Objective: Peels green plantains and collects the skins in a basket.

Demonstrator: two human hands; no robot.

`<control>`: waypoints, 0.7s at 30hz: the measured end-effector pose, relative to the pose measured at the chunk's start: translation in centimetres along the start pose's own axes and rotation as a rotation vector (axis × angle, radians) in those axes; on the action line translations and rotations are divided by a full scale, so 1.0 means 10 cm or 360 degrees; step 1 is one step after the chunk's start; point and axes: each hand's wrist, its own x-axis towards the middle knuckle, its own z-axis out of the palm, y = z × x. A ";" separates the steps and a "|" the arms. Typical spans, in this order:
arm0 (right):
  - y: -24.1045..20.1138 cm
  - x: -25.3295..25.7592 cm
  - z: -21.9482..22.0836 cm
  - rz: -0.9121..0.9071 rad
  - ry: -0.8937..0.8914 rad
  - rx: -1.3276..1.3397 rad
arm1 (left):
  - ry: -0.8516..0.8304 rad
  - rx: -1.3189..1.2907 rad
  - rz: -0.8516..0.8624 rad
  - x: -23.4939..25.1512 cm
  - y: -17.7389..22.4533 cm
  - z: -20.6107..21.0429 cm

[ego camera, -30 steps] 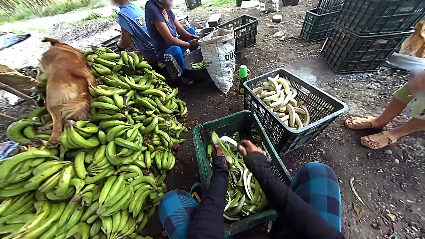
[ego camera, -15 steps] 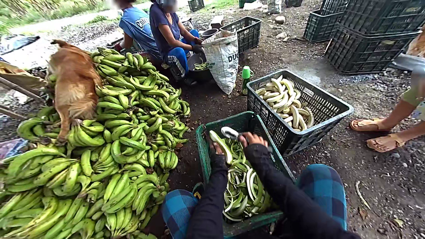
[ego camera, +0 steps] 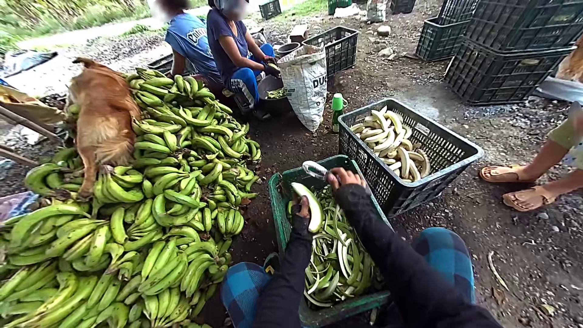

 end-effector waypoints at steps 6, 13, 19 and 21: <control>0.14 -0.97 0.60 0.0462 -0.0063 -0.0057 | 0.1189 0.0125 -0.0320 0.24 0.31 0.26; 0.07 -0.05 0.04 -0.0207 -0.0017 -0.0156 | -0.0468 0.0274 -0.0105 0.06 0.50 0.03; 0.05 0.35 -0.14 -0.0445 -0.0059 -0.0222 | -0.0486 0.0231 -0.0351 0.09 0.34 -0.05; 0.17 0.05 0.12 -0.0382 -0.0003 -0.0129 | 0.0112 -0.0002 -0.0464 0.06 0.29 0.08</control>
